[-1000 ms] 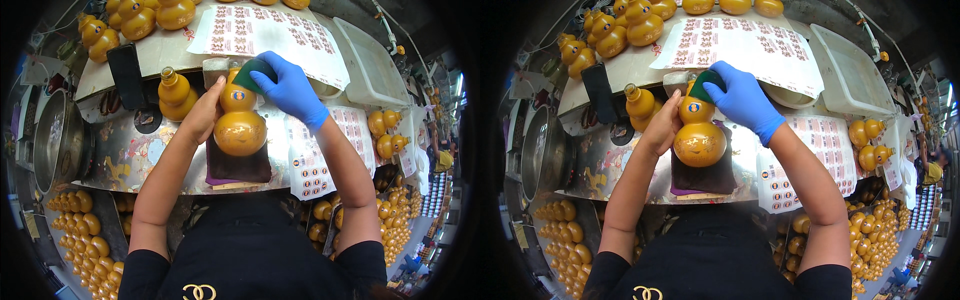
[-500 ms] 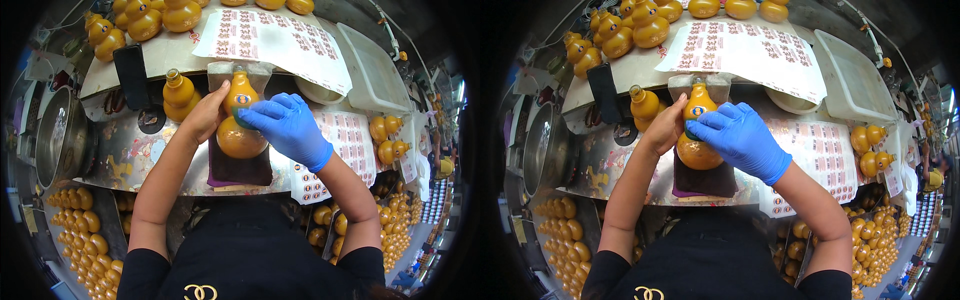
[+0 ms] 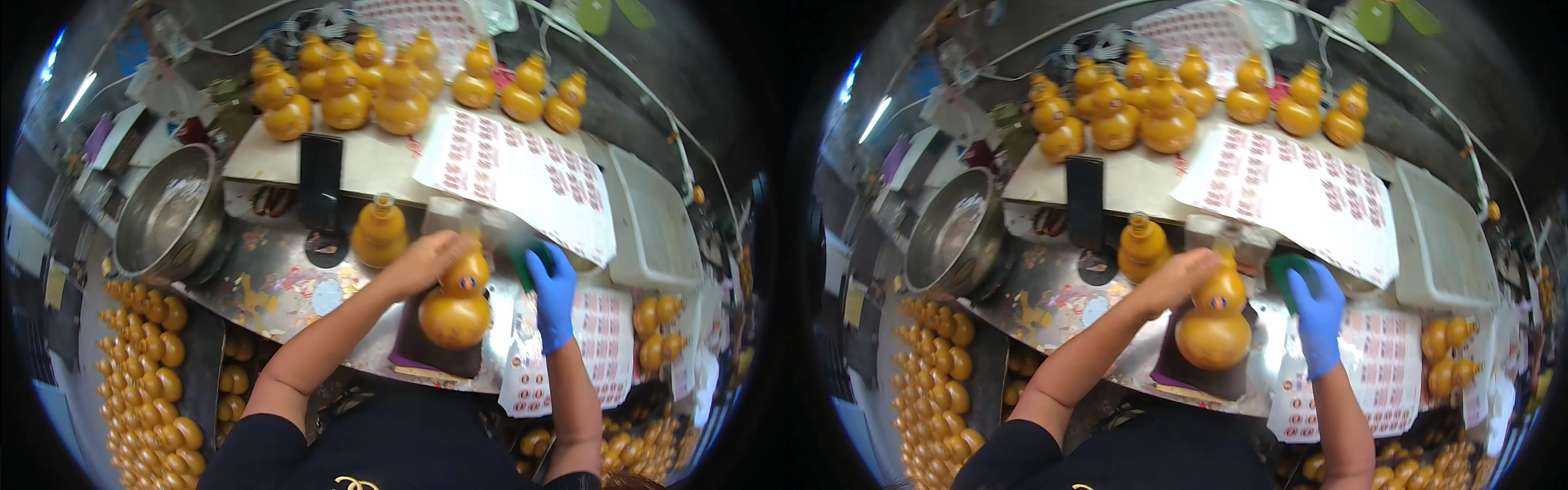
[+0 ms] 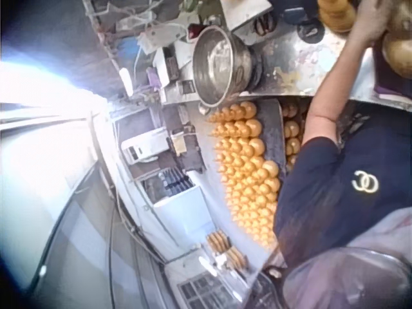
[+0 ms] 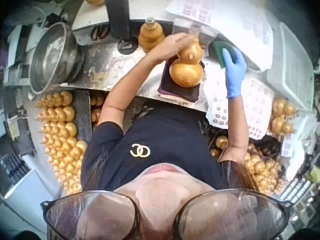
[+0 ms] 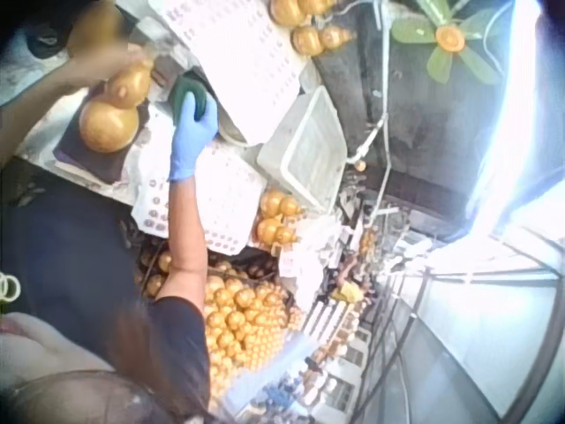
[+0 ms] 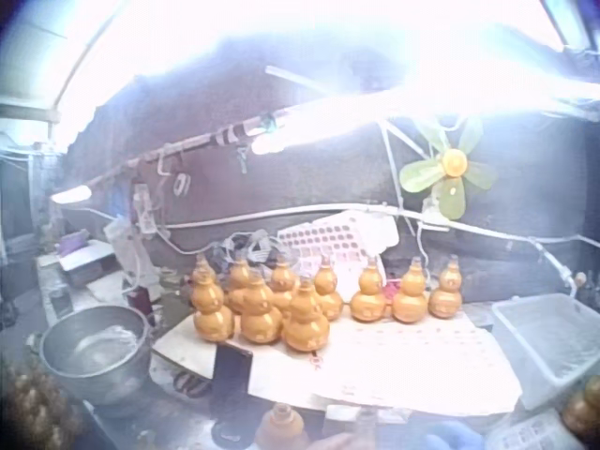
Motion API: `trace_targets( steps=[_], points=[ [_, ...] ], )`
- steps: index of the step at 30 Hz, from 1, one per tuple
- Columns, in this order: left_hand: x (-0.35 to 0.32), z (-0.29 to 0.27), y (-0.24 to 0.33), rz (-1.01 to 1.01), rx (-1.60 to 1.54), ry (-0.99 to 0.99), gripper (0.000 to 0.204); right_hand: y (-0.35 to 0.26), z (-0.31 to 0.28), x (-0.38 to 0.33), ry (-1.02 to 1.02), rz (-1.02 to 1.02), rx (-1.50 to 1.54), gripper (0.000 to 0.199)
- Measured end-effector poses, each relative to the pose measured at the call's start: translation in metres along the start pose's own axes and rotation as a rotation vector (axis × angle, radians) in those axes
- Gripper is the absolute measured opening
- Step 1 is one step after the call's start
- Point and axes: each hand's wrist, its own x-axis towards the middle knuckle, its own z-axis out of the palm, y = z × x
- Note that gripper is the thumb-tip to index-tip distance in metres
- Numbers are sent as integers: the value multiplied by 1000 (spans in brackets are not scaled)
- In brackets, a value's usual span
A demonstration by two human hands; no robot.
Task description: The person repeatedly picks up yellow gourd-shaped objects, wipes their surfaces with a green sponge, and places them back on a metal table. The person wears blue gloves and works in a room filled with similar objects.
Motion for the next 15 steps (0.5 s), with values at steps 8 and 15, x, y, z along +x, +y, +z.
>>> trace_targets(
  steps=[8,15],
  points=[
    [-85,-20,40,323,289,153,40,10,-19,-45,99,80,197,27],
    [-135,-139,134,431,474,695,32,15,-34,-68,111,78,224,24]
  ],
)
